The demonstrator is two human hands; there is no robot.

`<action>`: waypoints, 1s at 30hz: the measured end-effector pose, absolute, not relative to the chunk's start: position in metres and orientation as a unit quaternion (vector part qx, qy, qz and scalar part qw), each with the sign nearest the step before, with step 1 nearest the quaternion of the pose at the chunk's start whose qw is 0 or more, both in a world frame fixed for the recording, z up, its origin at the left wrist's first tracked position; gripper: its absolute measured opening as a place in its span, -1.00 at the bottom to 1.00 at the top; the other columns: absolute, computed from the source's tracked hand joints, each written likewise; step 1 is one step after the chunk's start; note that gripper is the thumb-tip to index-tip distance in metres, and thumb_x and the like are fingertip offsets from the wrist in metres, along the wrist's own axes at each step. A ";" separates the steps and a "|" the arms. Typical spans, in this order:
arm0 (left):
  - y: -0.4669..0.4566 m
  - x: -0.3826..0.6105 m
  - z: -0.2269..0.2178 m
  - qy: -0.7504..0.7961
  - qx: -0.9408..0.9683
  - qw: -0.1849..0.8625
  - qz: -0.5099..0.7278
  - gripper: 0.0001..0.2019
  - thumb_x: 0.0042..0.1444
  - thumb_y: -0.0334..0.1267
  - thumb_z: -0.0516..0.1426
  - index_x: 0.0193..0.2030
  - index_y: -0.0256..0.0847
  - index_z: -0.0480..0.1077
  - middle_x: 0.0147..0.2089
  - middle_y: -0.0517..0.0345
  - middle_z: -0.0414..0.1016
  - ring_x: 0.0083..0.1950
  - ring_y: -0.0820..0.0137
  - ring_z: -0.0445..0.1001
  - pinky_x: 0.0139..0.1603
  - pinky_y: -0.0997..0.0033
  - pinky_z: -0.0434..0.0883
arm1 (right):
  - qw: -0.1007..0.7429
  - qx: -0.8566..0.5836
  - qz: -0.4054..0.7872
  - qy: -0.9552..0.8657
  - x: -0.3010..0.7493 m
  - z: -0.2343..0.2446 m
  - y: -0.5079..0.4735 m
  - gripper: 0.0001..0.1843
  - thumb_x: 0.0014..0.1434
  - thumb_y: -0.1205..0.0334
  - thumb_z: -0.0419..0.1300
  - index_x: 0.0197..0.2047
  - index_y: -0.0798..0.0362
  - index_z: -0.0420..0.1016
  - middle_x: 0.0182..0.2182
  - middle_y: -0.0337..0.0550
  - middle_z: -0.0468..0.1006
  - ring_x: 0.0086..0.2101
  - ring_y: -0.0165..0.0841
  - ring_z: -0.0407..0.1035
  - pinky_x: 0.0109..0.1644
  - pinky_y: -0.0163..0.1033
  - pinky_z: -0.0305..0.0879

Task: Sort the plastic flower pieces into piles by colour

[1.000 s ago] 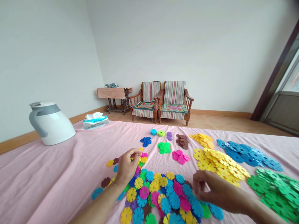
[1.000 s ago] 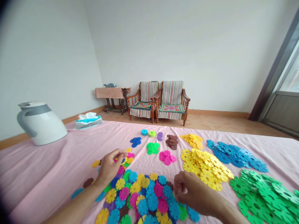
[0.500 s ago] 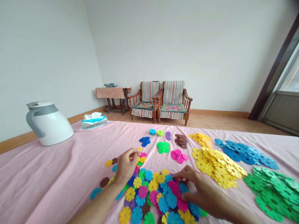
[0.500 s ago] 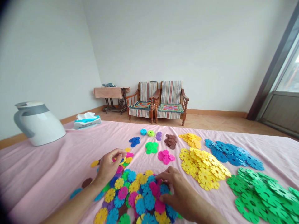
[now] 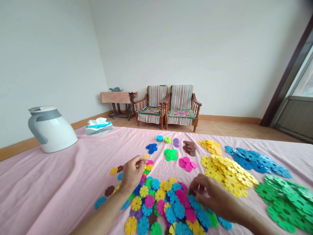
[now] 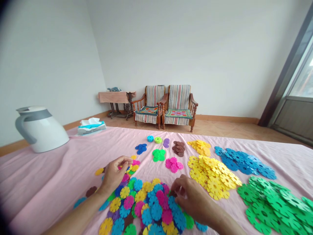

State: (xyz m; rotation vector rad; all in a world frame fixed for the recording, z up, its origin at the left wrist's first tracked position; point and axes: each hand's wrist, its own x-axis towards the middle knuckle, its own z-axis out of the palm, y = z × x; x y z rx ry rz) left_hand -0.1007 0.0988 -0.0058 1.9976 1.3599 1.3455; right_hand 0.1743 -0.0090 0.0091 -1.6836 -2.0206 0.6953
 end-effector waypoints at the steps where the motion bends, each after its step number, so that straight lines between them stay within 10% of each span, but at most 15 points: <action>1: 0.099 -0.101 -0.006 0.483 0.710 0.188 0.477 -0.81 0.04 -0.31 0.01 -0.41 -0.21 0.45 -0.39 0.15 0.59 -0.31 0.35 0.56 -0.24 0.43 0.47 | 0.209 -0.608 0.254 -0.723 0.174 0.010 -0.009 -0.74 -0.08 0.40 0.08 -0.31 0.00 0.49 -0.36 -0.21 0.49 -0.33 -0.36 0.36 -0.26 -0.28 0.23; 18: 0.099 -0.102 -0.007 0.490 0.710 0.166 0.478 -0.80 0.04 -0.34 0.00 -0.41 -0.20 0.46 -0.39 0.16 0.59 -0.31 0.36 0.56 -0.23 0.45 0.46 | 0.307 -0.660 0.227 -0.647 0.212 0.012 0.054 -0.90 0.01 0.22 0.19 -0.48 0.06 0.43 -0.55 -0.24 0.53 -0.50 -0.40 0.35 -0.48 -0.35 0.15; 30: 0.098 -0.102 -0.008 0.486 0.693 0.201 0.493 -0.81 0.04 -0.35 0.02 -0.42 -0.21 0.47 -0.40 0.17 0.58 -0.33 0.37 0.54 -0.26 0.45 0.45 | 0.286 -0.802 0.168 -0.497 0.231 -0.016 0.173 -0.66 0.22 0.13 0.12 0.02 0.11 0.35 -0.04 -0.10 0.43 -0.14 -0.29 0.39 -0.10 -0.08 0.38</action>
